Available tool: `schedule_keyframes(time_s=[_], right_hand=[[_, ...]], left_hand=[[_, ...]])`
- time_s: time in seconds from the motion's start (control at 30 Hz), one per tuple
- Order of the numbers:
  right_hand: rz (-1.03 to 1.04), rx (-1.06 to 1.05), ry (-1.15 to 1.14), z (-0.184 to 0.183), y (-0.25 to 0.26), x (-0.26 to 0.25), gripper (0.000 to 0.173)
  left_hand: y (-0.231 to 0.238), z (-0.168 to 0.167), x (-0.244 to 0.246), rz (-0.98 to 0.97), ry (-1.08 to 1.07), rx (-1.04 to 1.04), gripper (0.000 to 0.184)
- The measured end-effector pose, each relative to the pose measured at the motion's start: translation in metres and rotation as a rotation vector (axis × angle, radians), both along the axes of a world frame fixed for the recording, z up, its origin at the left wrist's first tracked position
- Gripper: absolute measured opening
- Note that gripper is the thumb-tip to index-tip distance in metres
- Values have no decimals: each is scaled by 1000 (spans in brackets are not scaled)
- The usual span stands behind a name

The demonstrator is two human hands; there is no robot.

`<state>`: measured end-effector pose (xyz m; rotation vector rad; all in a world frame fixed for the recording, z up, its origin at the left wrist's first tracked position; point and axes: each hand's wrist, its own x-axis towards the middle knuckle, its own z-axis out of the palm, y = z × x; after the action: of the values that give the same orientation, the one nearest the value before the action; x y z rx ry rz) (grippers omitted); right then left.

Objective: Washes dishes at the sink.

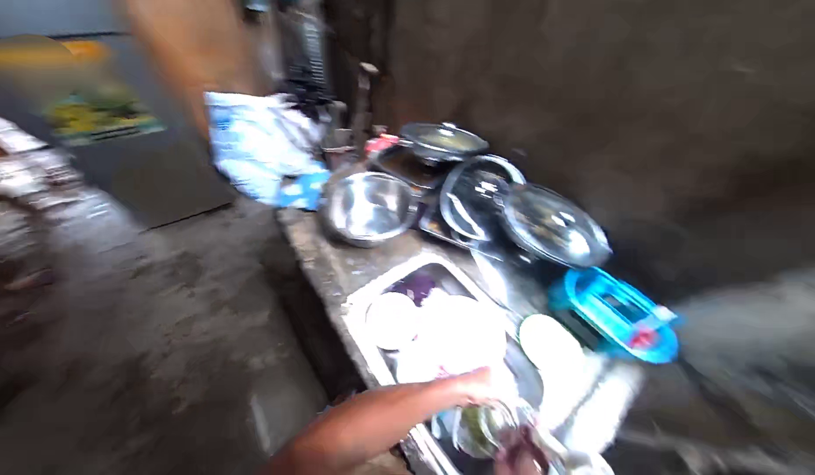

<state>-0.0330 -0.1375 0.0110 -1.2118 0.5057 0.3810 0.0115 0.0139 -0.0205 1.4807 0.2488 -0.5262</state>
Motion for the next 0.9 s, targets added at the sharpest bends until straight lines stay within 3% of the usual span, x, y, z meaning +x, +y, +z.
schedule_keyframes(time_s=[0.07,0.2,0.3,0.4,0.5,0.57,0.73,0.8,0.9], right_hand=[[-73,15,73,-3,1,6,25],[-97,23,184,6,2,7,26],[-219,-8,139,5,6,4,29],[-223,-261,-10,8,7,4,21],[-37,-660,-75,22,4,1,29],[-21,-761,-122,31,10,-6,28],[-90,-946,-184,5,15,-24,31],[-129,-994,-221,0,21,-37,31],[-153,-1050,-195,-5,34,-49,35]], left_hand=[[-8,-12,-5,111,104,-136,41],[-24,-14,17,110,212,29,33],[-25,-9,26,44,251,-259,27],[-20,-2,27,-57,249,-347,27],[-17,-4,19,-157,213,-308,28],[-25,4,15,-204,223,-404,34],[-20,-51,31,-169,340,-390,27],[-26,-57,42,-275,257,-396,25],[-38,-36,42,-508,-114,-175,16]])
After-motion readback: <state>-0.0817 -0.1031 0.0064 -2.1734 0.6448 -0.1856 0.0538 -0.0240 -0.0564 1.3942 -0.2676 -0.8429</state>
